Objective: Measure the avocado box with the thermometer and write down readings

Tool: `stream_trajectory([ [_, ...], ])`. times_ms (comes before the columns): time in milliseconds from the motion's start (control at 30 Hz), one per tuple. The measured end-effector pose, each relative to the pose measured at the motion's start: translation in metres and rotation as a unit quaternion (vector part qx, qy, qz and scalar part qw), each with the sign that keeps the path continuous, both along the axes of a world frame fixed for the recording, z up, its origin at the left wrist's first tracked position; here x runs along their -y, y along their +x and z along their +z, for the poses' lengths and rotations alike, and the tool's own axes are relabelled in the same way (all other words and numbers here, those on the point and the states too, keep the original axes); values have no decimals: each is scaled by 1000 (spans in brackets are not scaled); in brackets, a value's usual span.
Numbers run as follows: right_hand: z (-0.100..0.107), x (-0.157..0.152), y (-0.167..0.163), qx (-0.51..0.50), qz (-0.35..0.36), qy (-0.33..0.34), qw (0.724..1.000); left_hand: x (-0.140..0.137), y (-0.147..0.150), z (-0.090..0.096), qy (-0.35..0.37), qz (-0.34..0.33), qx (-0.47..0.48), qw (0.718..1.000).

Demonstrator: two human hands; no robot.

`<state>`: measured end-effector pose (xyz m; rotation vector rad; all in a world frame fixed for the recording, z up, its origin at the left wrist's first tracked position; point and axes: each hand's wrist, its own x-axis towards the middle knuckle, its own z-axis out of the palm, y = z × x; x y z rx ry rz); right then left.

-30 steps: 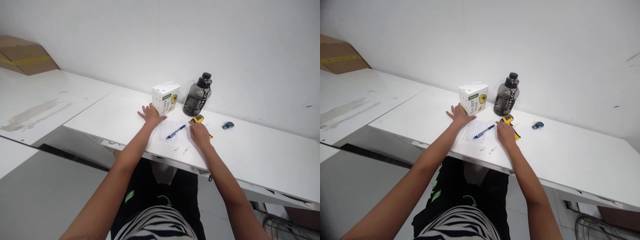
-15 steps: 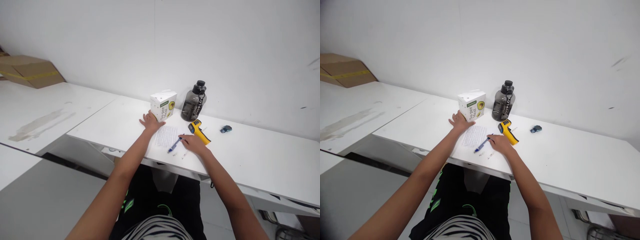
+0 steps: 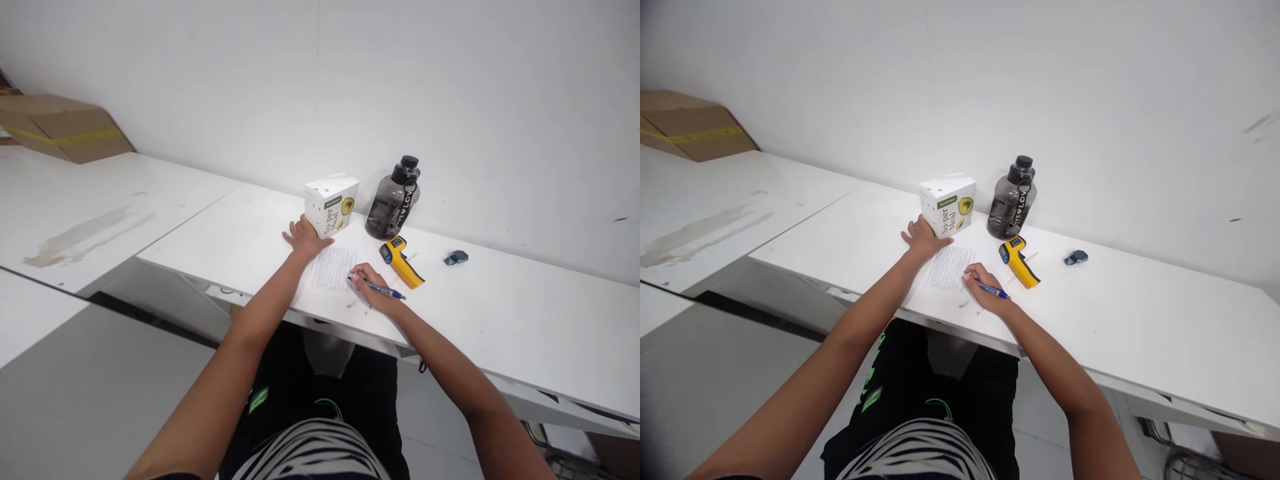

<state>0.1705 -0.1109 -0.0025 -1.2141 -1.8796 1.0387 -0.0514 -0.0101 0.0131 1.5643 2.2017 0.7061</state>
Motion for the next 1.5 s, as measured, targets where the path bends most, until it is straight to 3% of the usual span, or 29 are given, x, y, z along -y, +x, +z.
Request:
stream_trajectory([
  [467,2,0,0,29,-52,-20,998,-1,1,0,-7,-9,6,1000],
  [633,2,0,1,40,-27,-24,999,-2,1,-2,-11,-12,5,1000],
  [833,1,0,1,23,-67,-14,997,-2,2,-1,-9,-11,8,1000],
  [1033,1,0,2,29,-27,-12,999,-2,2,0,-11,-14,4,1000],
  [1500,2,0,2,25,-55,-10,998,-3,3,2,-22,-10,-2,1000],
])
